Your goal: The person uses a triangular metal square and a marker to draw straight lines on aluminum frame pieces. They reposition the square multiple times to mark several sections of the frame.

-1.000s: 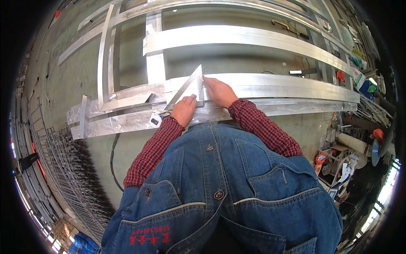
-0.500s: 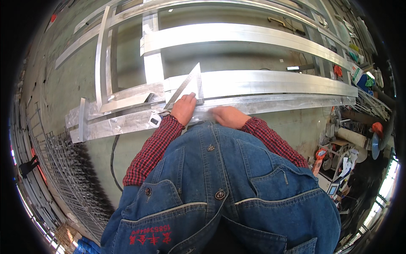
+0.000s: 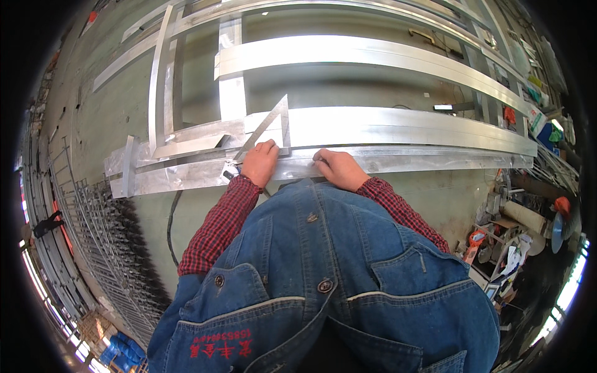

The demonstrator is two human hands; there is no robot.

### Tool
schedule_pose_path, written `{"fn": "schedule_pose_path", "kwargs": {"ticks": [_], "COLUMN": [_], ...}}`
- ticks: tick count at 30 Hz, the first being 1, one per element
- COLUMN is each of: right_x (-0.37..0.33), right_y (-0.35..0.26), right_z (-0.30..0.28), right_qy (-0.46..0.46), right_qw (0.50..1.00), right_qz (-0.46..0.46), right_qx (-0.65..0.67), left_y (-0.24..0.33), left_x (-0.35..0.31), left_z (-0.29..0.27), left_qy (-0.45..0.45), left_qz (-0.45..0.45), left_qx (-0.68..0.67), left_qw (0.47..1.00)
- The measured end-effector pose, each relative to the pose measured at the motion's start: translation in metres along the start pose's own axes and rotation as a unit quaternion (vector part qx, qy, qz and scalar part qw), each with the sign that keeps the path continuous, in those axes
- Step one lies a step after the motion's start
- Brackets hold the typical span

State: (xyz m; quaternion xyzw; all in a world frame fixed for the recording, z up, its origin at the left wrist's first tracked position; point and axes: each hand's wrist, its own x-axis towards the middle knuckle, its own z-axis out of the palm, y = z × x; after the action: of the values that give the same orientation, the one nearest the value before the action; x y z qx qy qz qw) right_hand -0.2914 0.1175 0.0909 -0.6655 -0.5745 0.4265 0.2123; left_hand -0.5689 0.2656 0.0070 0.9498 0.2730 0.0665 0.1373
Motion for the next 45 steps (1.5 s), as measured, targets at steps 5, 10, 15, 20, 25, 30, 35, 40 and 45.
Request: {"fn": "schedule_pose_path", "kwargs": {"ticks": [5, 10, 15, 20, 25, 30, 35, 40, 45], "right_x": [0.011, 0.019, 0.022, 0.027, 0.034, 0.038, 0.039, 0.045, 0.045], "right_y": [0.013, 0.023, 0.013, -0.002, -0.02, -0.03, -0.033, -0.034, -0.037], "right_z": [-0.006, -0.006, -0.009, 0.006, 0.029, 0.04, 0.049, 0.055, 0.054], "right_qy": [0.013, 0.021, 0.053, 0.082, 0.127, 0.133, 0.146, 0.143, 0.136], "right_qw": [0.999, 0.999, 0.998, 0.995, 0.989, 0.989, 0.987, 0.986, 0.988], "right_qz": [-0.037, -0.031, -0.021, -0.001, 0.011, 0.031, 0.041, 0.056, 0.051], "right_qx": [0.011, 0.03, 0.026, 0.056, 0.077, 0.058, 0.062, 0.062, 0.058], "left_y": [-0.008, -0.006, -0.014, -0.026, -0.037, -0.051, -0.056, -0.056, -0.057], "left_x": [-0.009, -0.009, -0.009, -0.01, -0.013, -0.016, -0.016, -0.014, -0.014], "left_z": [-0.015, -0.018, -0.016, -0.012, -0.012, -0.014, -0.015, -0.016, -0.018], "left_qy": [-0.007, -0.005, -0.007, -0.007, 0.003, -0.031, -0.031, -0.028, -0.014], "left_qz": [-0.021, -0.013, 0.004, 0.034, 0.05, 0.057, 0.074, 0.075, 0.082], "left_qx": [0.008, 0.0, -0.005, -0.016, -0.03, -0.02, -0.029, -0.041, -0.049], "left_qw": [1.0, 1.0, 1.0, 0.999, 0.998, 0.998, 0.996, 0.996, 0.995]}}
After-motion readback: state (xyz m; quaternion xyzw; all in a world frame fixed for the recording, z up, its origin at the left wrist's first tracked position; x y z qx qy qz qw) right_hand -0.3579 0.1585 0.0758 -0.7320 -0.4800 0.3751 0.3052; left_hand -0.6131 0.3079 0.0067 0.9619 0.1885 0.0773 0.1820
